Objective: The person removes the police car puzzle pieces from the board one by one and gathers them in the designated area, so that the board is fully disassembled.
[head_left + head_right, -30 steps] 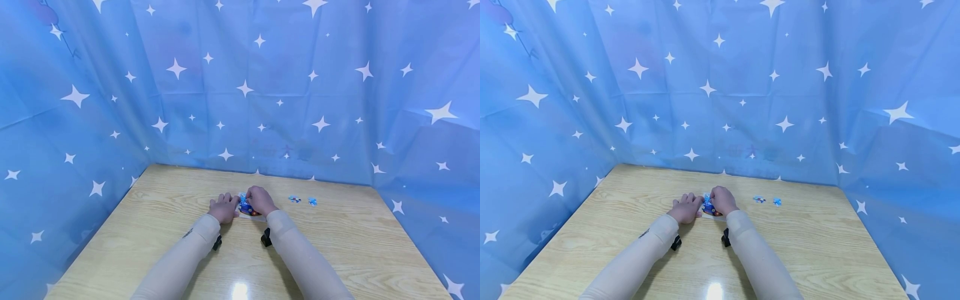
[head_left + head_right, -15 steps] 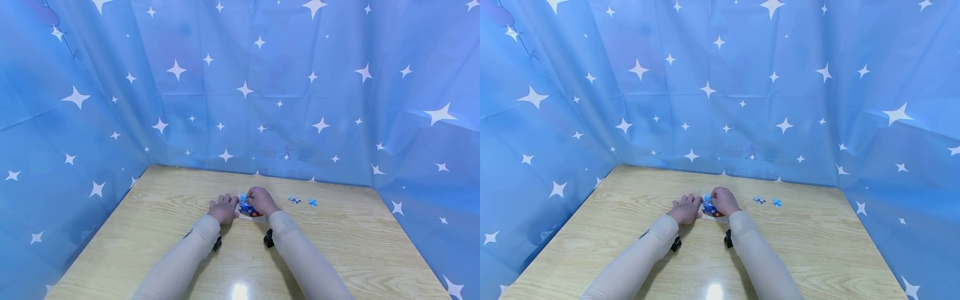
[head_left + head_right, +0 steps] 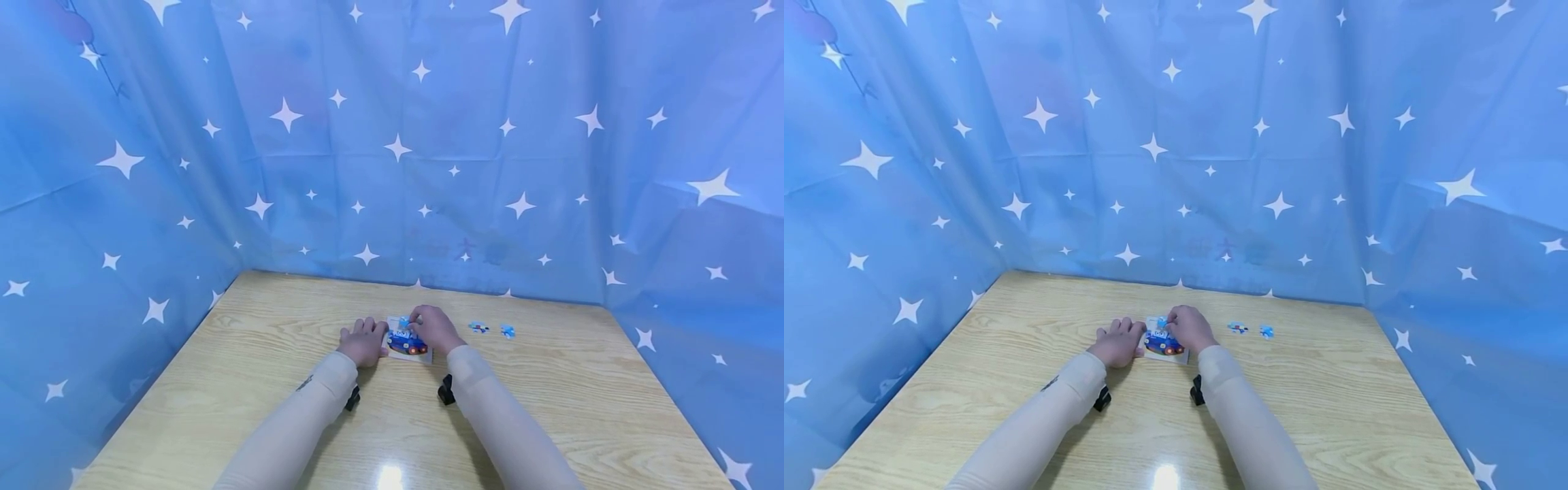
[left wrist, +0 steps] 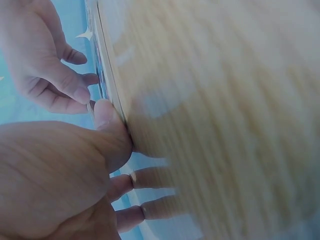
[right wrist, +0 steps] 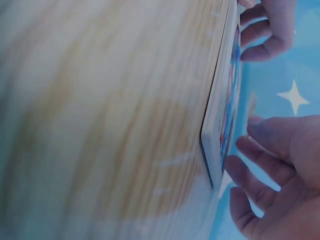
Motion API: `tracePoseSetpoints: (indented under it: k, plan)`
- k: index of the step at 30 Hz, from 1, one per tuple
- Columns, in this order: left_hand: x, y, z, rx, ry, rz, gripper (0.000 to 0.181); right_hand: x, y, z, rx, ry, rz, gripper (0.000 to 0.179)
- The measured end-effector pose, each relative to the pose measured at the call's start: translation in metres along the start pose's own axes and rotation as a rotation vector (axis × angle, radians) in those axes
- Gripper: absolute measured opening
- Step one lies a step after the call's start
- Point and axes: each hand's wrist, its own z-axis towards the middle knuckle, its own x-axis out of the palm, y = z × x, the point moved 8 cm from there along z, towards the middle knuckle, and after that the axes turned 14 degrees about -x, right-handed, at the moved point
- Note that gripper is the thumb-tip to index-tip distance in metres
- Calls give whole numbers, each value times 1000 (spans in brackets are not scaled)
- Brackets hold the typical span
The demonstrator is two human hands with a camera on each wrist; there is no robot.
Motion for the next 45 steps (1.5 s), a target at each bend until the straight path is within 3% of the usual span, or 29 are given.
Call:
tracePoseSetpoints:
  k: [23,30,45]
  plan:
    - [0,1,0,14,-2,-23,58,-30,-48,-23,64,-35,42,8]
    - [1,1,0,10,-7,-23,57,-36,-63,-29,99,-23,5,5]
    - [0,0,-1,15,-20,-25,58,-44,-79,-34,96,13,-91,6]
